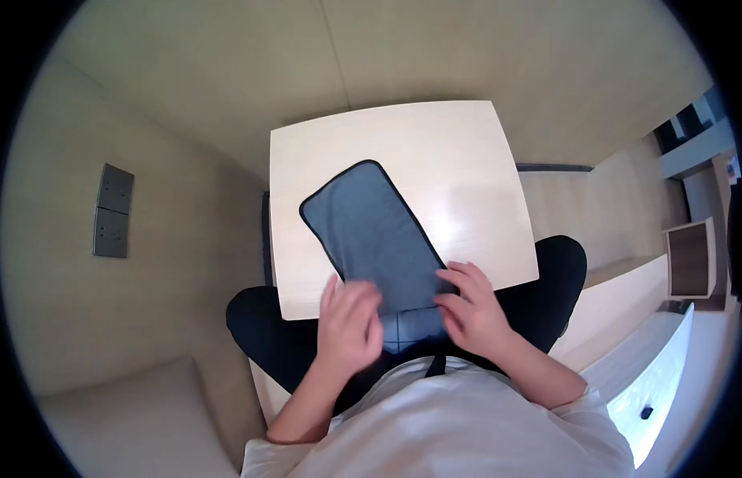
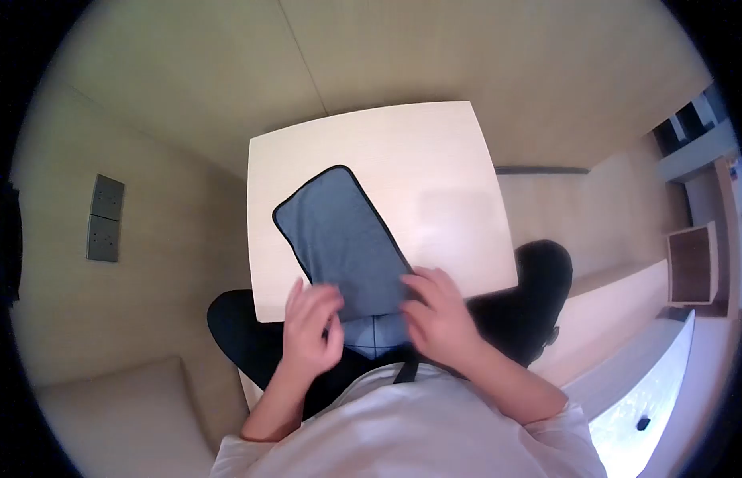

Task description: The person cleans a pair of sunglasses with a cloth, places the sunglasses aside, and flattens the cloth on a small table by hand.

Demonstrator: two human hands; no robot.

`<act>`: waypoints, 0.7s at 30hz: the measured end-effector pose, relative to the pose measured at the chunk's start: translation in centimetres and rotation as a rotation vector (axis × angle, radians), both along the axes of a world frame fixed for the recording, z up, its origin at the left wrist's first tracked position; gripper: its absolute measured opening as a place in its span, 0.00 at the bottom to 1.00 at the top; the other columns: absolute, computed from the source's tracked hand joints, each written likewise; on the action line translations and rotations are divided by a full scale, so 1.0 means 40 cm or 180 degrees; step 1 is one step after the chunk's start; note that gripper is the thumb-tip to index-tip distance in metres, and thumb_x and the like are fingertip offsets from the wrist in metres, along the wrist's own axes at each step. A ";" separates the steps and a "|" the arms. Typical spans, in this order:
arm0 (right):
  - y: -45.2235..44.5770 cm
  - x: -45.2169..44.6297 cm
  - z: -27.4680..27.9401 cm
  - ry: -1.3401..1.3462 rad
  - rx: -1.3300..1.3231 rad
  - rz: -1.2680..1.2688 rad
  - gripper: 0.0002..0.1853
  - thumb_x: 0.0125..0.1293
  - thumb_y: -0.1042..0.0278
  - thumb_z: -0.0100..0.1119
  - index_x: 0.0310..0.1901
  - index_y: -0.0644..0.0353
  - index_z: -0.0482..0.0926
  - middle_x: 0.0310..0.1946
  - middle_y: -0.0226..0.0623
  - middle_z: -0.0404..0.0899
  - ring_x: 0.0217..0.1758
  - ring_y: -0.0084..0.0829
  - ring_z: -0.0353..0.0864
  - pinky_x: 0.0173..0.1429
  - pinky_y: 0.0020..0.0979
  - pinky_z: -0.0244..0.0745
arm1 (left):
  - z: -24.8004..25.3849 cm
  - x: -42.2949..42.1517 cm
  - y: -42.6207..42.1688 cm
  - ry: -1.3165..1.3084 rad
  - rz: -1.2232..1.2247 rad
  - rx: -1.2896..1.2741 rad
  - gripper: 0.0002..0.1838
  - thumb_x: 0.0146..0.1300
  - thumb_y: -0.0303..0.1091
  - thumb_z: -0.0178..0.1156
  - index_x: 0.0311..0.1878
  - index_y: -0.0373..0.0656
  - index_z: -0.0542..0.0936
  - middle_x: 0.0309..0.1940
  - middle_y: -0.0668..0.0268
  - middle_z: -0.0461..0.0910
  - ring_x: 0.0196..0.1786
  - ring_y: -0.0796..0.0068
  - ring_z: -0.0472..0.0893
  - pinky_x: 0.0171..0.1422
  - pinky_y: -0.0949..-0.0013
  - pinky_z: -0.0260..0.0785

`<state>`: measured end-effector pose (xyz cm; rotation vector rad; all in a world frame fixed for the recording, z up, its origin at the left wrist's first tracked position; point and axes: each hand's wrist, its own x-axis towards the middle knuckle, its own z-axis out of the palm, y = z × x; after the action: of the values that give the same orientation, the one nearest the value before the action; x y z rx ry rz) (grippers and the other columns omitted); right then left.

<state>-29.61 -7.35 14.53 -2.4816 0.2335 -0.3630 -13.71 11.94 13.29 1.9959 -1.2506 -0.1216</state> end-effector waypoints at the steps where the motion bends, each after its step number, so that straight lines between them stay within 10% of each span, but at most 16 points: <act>1: 0.017 0.035 0.002 -0.0041 -0.0123 0.0078 0.16 0.52 0.76 0.67 0.45 0.64 0.82 0.62 0.50 0.73 0.69 0.55 0.68 0.72 0.52 0.64 | -0.004 0.028 -0.043 -0.0059 0.0111 -0.0006 0.21 0.51 0.21 0.60 0.51 0.39 0.81 0.58 0.52 0.78 0.65 0.51 0.76 0.79 0.39 0.51; 5: 0.105 0.148 -0.056 0.0263 -0.0259 -0.0122 0.43 0.61 0.60 0.65 0.71 0.77 0.59 0.71 0.67 0.59 0.77 0.62 0.57 0.78 0.55 0.53 | -0.057 0.121 -0.206 -0.0378 0.0150 0.0443 0.29 0.62 0.32 0.60 0.68 0.41 0.72 0.74 0.47 0.63 0.76 0.45 0.63 0.78 0.37 0.50; 21: -0.122 0.492 -0.132 0.0167 -0.1222 0.0013 0.43 0.68 0.43 0.53 0.73 0.71 0.59 0.75 0.55 0.58 0.81 0.49 0.52 0.82 0.50 0.43 | -0.118 0.426 -0.386 -0.0986 0.1443 0.1739 0.39 0.69 0.59 0.48 0.80 0.57 0.57 0.81 0.49 0.49 0.82 0.39 0.45 0.75 0.22 0.33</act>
<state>-9.93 -12.24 9.25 -2.8713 0.1945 -0.3694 3.32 -3.50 8.55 2.8134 -0.9740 0.0831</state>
